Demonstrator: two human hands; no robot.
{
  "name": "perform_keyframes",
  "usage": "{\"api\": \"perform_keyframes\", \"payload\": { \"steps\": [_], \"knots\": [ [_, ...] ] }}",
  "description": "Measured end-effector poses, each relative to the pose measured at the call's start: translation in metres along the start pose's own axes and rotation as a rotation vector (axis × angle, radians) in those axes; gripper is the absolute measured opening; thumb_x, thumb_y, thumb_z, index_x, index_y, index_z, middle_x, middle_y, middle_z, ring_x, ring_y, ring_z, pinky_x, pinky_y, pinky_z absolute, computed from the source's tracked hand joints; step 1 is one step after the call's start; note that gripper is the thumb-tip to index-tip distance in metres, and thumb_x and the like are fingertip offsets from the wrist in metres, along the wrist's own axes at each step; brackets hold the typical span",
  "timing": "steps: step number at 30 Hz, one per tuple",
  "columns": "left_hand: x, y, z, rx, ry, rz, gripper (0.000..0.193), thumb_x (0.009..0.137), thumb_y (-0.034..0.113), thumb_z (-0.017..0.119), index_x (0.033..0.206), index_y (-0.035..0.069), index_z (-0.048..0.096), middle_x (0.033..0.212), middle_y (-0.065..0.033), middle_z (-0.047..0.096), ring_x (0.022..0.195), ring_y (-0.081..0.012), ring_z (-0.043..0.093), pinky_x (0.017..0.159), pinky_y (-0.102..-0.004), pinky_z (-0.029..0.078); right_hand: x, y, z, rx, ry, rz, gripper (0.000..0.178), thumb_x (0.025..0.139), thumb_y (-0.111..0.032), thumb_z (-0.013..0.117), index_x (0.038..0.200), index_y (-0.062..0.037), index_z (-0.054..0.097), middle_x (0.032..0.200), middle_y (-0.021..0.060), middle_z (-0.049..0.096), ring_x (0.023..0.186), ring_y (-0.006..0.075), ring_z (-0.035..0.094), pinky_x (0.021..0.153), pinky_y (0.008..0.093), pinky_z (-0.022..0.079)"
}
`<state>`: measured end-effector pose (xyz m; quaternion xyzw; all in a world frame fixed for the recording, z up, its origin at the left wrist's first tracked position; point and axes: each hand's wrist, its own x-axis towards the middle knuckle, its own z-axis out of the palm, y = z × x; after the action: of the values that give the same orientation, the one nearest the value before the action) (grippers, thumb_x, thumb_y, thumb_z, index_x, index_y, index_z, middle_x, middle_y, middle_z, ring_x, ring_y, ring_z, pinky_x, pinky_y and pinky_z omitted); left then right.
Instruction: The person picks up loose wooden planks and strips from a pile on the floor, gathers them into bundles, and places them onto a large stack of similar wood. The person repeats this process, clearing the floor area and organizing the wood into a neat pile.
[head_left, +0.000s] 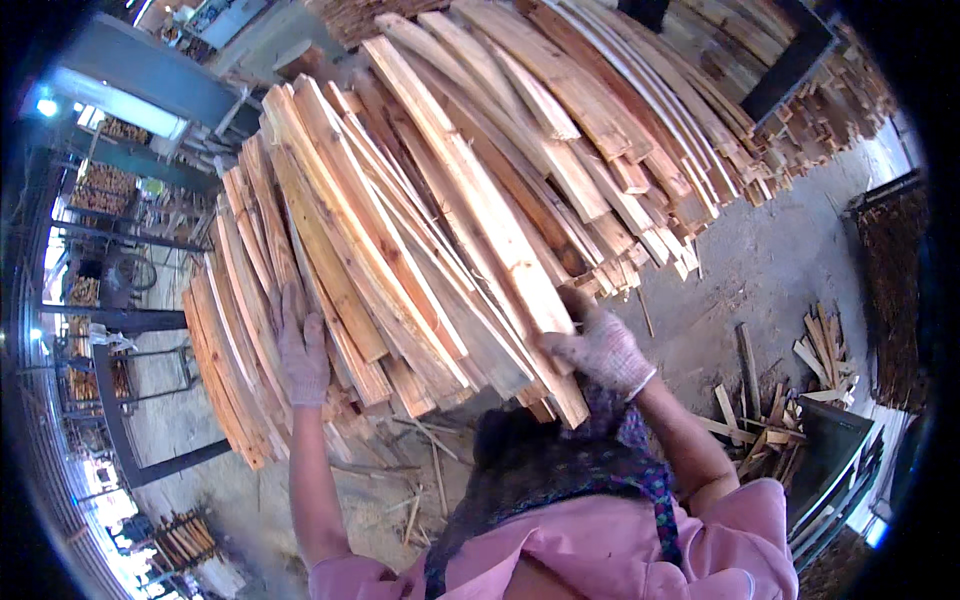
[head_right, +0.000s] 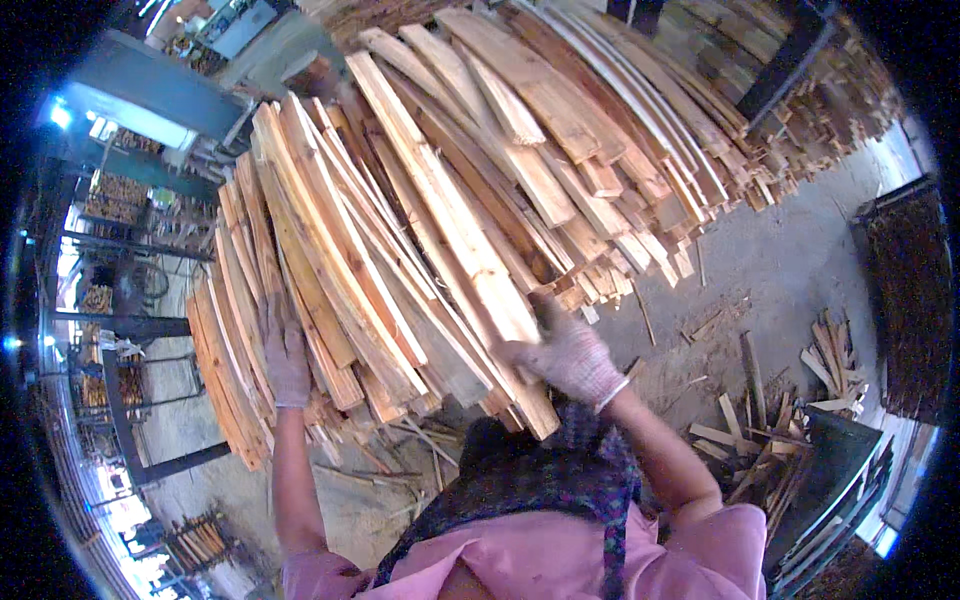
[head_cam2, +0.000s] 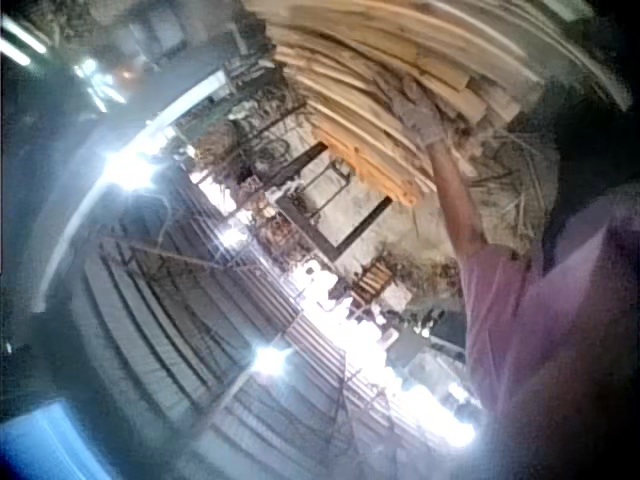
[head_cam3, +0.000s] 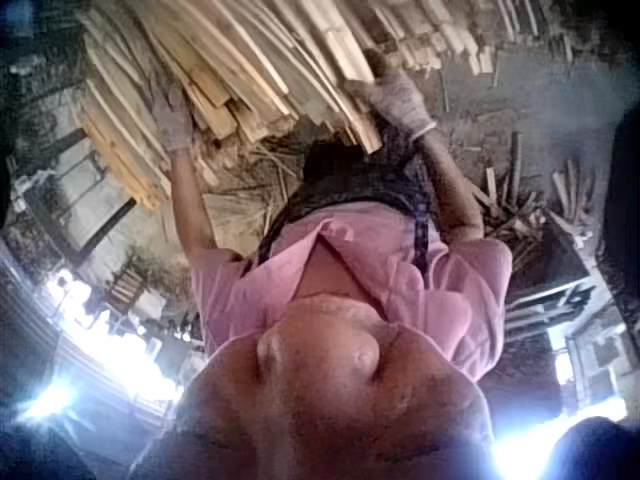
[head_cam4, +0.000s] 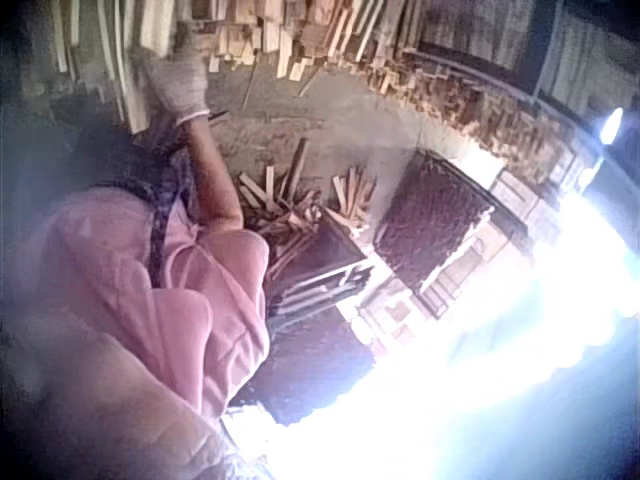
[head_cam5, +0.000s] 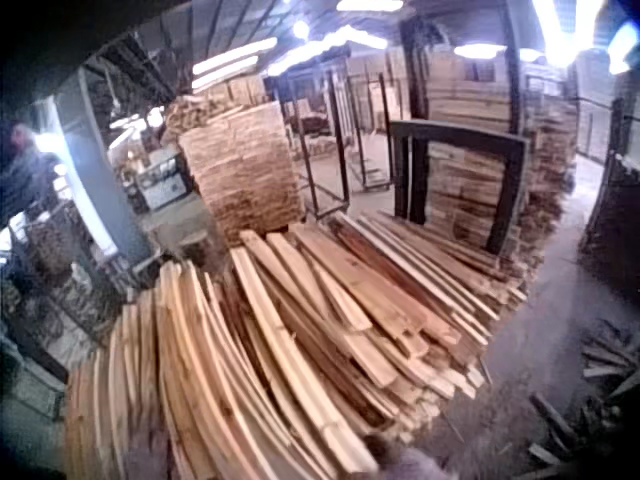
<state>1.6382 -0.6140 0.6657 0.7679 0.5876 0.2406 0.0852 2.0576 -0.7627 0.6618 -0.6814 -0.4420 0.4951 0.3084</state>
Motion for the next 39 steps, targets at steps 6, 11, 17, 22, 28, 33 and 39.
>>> {"api": "perform_keyframes", "payload": {
  "steps": [6, 11, 17, 22, 28, 33, 39],
  "knots": [
    [0.007, 0.003, 0.005, 0.007, 0.042, -0.020, 0.061, 0.106, 0.039, 0.048, 0.153, 0.000, 0.049, 0.161, -0.0241, 0.041, 0.155, -0.0408, 0.028, 0.127, -0.0475, 0.021, 0.008, 0.034, -0.051, 0.018, 0.045, 0.179, 0.073, 0.089, -0.036, 0.080, 0.143, 0.0047, 0.055, 0.122, 0.0198, 0.073, 0.104, 0.0196, 0.071, 0.089, 0.0353, 0.057],
    [0.005, 0.001, -0.001, 0.052, -0.003, -0.097, 0.061, 0.109, 0.037, 0.044, 0.159, 0.004, 0.041, 0.169, -0.0189, 0.031, 0.160, -0.0340, 0.020, 0.130, -0.0431, 0.016, -0.029, 0.032, -0.058, 0.167, -0.176, 0.231, 0.068, 0.093, -0.040, 0.076, 0.141, 0.0047, 0.057, 0.127, 0.0228, 0.071, 0.115, 0.0289, 0.070, 0.099, 0.0402, 0.053],
    [0.005, -0.003, 0.005, 0.021, -0.002, -0.048, 0.061, 0.109, 0.038, 0.044, 0.160, 0.004, 0.040, 0.168, -0.0197, 0.031, 0.159, -0.0343, 0.020, 0.130, -0.0433, 0.017, -0.035, 0.045, -0.018, 0.018, -0.435, 0.266, 0.079, 0.084, -0.063, 0.078, 0.121, 0.0057, 0.070, 0.108, 0.0282, 0.074, 0.106, 0.0357, 0.072, 0.092, 0.0424, 0.054],
    [0.004, -0.004, 0.006, 0.004, 0.011, -0.043, 0.062, 0.108, 0.041, 0.047, 0.159, 0.004, 0.042, 0.166, -0.0223, 0.034, 0.156, -0.0385, 0.026, 0.128, -0.0458, 0.020, -0.045, 0.003, -0.007, -0.338, -0.257, 0.155, 0.055, 0.089, -0.049, 0.077, 0.106, 0.0030, 0.072, 0.095, 0.0253, 0.074, 0.089, 0.0357, 0.075, 0.080, 0.0450, 0.056],
    [-0.001, -0.010, 0.002, 0.019, 0.020, -0.036, 0.061, 0.109, 0.038, 0.048, 0.159, 0.004, 0.041, 0.166, -0.0234, 0.033, 0.157, -0.0385, 0.026, 0.128, -0.0454, 0.021, -0.091, 0.025, 0.016, 0.904, -0.112, 0.177, 0.054, 0.103, -0.052, 0.053, 0.108, 0.0005, 0.064, 0.068, 0.0063, 0.057, 0.057, 0.0194, 0.056, 0.059, 0.0375, 0.052],
    [-0.003, -0.020, 0.006, 0.012, 0.082, -0.002, 0.066, 0.107, 0.047, 0.049, 0.155, 0.003, 0.045, 0.164, -0.0261, 0.035, 0.153, -0.0412, 0.032, 0.126, -0.0466, 0.025, -0.116, 0.001, 0.037, 1.473, -0.239, 0.184, 0.082, 0.102, -0.072, 0.041, 0.139, -0.0010, 0.058, 0.065, -0.0039, 0.050, 0.049, 0.0109, 0.044, 0.049, 0.0302, 0.038],
    [0.000, -0.022, 0.016, 0.058, 0.135, 0.094, 0.066, 0.107, 0.049, 0.049, 0.152, 0.001, 0.049, 0.160, -0.0280, 0.040, 0.150, -0.0436, 0.036, 0.124, -0.0483, 0.028, -0.119, 0.031, 0.040, 0.788, 0.018, 0.051, 0.071, 0.098, -0.056, 0.057, 0.132, 0.0064, 0.062, 0.071, 0.0021, 0.060, 0.053, 0.0125, 0.055, 0.055, 0.0303, 0.054]
  ]
}}
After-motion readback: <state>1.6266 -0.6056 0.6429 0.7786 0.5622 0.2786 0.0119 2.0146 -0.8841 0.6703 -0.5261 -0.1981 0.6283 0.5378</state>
